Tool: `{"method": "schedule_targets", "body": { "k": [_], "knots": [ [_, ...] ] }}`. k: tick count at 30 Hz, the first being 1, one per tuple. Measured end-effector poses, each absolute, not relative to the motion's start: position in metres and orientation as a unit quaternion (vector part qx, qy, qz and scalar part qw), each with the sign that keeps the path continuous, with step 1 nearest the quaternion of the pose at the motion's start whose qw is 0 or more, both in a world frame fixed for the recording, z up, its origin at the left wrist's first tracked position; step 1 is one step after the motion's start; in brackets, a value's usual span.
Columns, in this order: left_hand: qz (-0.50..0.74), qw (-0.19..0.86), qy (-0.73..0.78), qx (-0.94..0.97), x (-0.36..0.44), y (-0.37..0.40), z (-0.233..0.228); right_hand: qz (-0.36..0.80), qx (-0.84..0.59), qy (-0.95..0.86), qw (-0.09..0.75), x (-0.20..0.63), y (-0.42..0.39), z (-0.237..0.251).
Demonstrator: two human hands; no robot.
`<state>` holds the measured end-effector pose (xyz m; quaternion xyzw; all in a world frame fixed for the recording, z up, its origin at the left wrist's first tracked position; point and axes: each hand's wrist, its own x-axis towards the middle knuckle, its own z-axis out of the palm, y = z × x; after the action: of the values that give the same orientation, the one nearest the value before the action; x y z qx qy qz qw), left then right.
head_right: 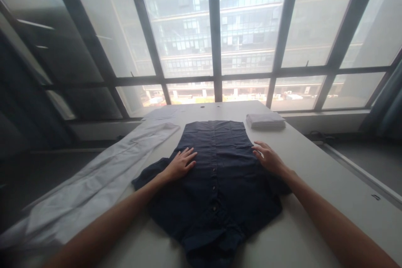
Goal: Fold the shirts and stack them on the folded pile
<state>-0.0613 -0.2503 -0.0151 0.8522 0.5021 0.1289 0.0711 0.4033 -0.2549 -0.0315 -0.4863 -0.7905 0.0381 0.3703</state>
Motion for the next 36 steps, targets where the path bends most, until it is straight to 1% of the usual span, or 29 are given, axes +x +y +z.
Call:
{"method": "schedule_targets", "body": {
  "k": [4, 9, 13, 17, 23, 36],
  "knots": [
    [0.151, 0.039, 0.479, 0.864, -0.057, -0.257, -0.011, 0.071, -0.472, -0.797, 0.370, 0.395, -0.258, -0.029],
    [0.166, 0.045, 0.469, 0.866, -0.054, -0.260, -0.007, 0.103, -0.466, -0.789, 0.386, 0.396, -0.260, -0.025],
    [0.157, 0.077, 0.480, 0.860, -0.056, -0.261, 0.000, 0.084, -0.466, -0.792, 0.386, 0.400, -0.259, -0.025],
    [0.158, 0.058, 0.479, 0.861, -0.056, -0.266, 0.004, 0.079, -0.455, -0.798, 0.387, 0.397, -0.262, -0.024],
    [0.138, 0.035, 0.460, 0.876, -0.045, -0.274, -0.005, 0.083, -0.456, -0.798, 0.384, 0.394, -0.263, -0.023],
    [0.126, 0.048, 0.456, 0.880, -0.043, -0.274, -0.010, 0.053, -0.465, -0.803, 0.369, 0.397, -0.263, -0.021]
  ]
}}
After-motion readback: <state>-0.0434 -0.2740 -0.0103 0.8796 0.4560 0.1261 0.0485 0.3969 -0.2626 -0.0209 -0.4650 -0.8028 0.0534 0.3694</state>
